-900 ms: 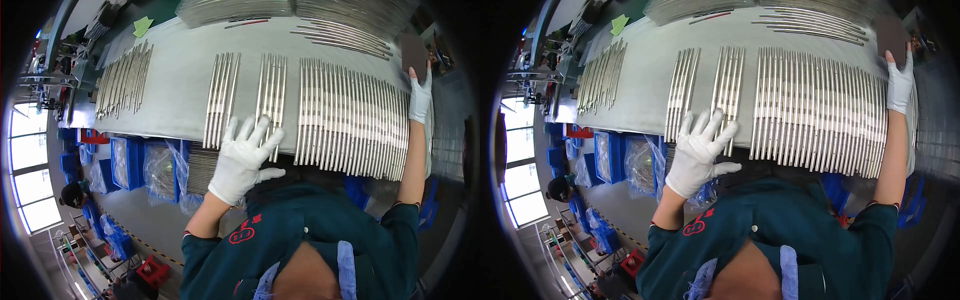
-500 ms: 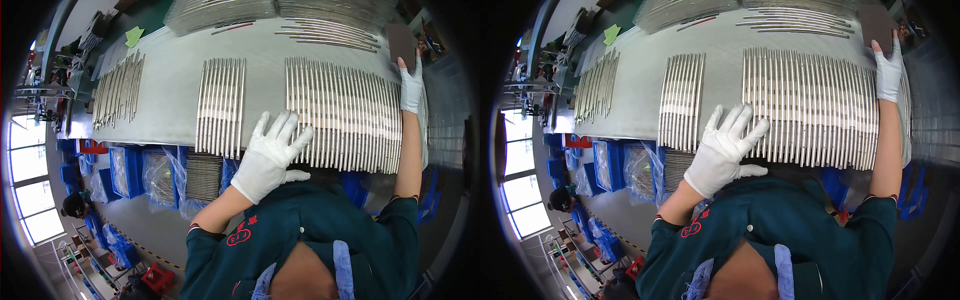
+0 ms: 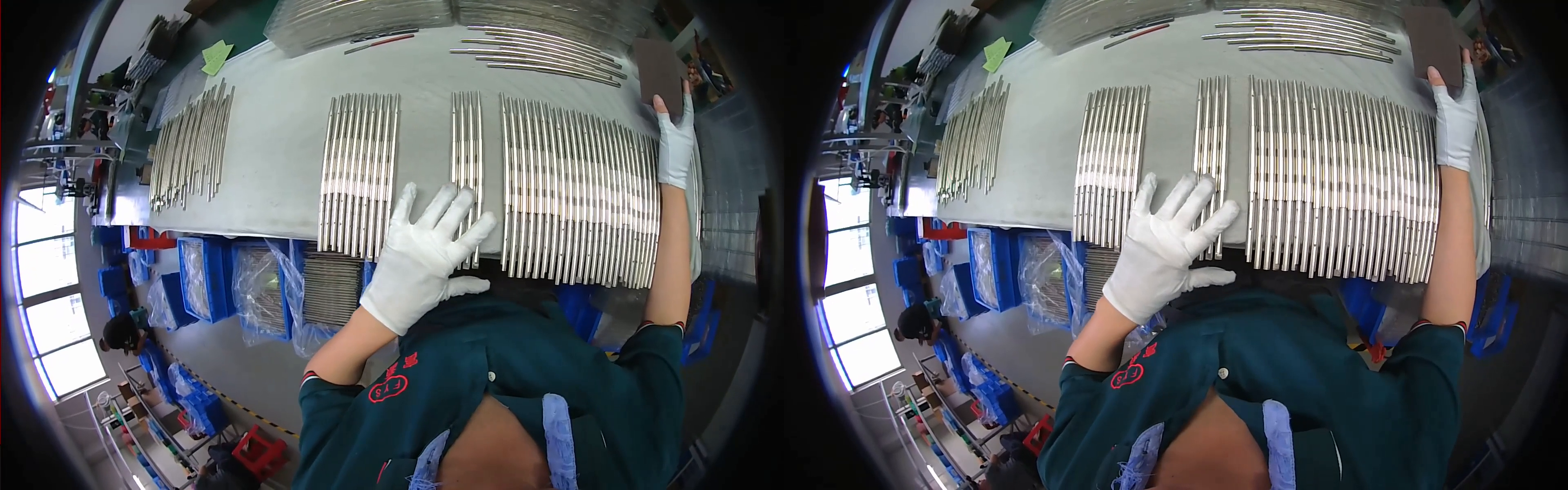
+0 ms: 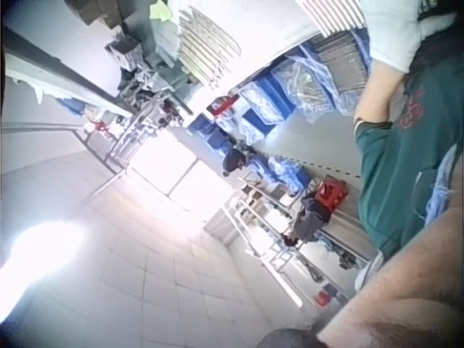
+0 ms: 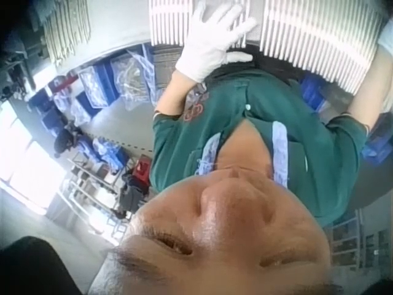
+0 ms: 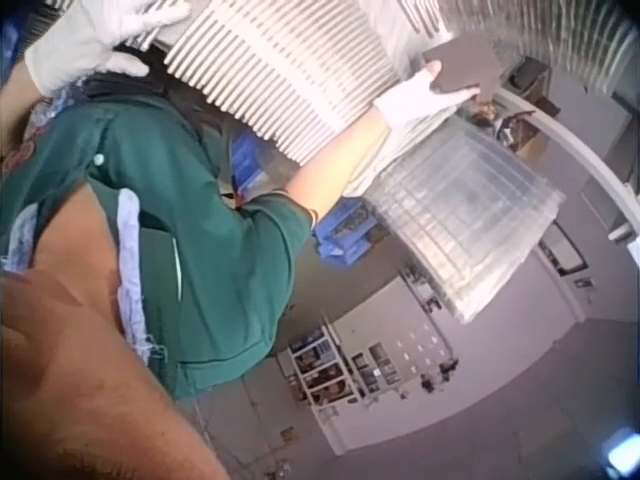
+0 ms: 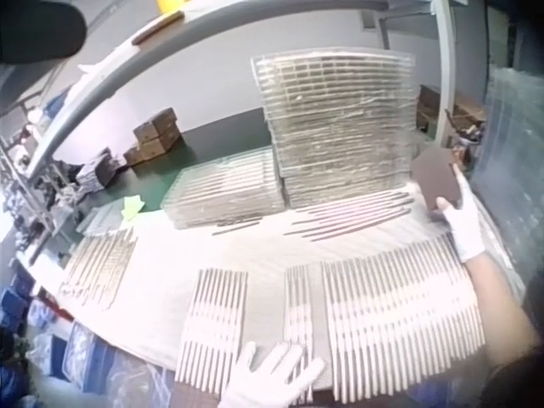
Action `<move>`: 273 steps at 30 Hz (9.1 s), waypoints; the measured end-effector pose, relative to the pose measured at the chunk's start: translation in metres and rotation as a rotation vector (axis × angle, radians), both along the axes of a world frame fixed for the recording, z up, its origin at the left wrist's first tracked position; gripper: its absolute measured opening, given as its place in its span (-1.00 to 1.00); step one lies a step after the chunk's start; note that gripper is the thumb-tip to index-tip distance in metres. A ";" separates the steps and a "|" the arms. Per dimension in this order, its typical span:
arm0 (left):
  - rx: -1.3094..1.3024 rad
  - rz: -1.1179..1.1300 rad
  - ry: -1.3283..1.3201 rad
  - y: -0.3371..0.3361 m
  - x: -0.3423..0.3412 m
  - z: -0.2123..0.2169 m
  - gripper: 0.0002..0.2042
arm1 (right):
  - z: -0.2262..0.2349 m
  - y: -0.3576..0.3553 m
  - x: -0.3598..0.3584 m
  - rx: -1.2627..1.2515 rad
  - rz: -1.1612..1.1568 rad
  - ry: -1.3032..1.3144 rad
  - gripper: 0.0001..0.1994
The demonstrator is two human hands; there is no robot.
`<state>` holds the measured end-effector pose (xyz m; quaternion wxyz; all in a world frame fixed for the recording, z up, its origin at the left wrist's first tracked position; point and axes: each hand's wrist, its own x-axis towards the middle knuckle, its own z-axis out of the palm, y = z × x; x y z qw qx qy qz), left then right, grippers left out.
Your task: Polishing and aligning a batch of thin metal rods on a workbench using an abrasive sanding block.
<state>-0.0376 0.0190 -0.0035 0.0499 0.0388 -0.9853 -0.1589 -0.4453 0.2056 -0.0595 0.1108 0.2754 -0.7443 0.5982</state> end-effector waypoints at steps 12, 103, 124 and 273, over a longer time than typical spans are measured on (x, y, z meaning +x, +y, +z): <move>0.045 -0.037 0.027 0.010 -0.006 -0.003 -0.12 | 0.002 0.000 0.003 0.000 0.009 -0.033 -0.26; -0.056 0.087 0.407 0.015 -0.020 -0.035 -0.47 | 0.052 -0.010 0.063 0.207 0.266 -0.033 -0.28; -0.040 0.091 0.489 0.019 -0.025 -0.048 -0.54 | 0.091 -0.056 0.137 0.752 0.866 0.055 -0.39; 0.042 -0.027 0.157 0.018 -0.010 -0.013 -0.17 | 0.046 0.018 0.039 0.145 0.171 0.050 -0.34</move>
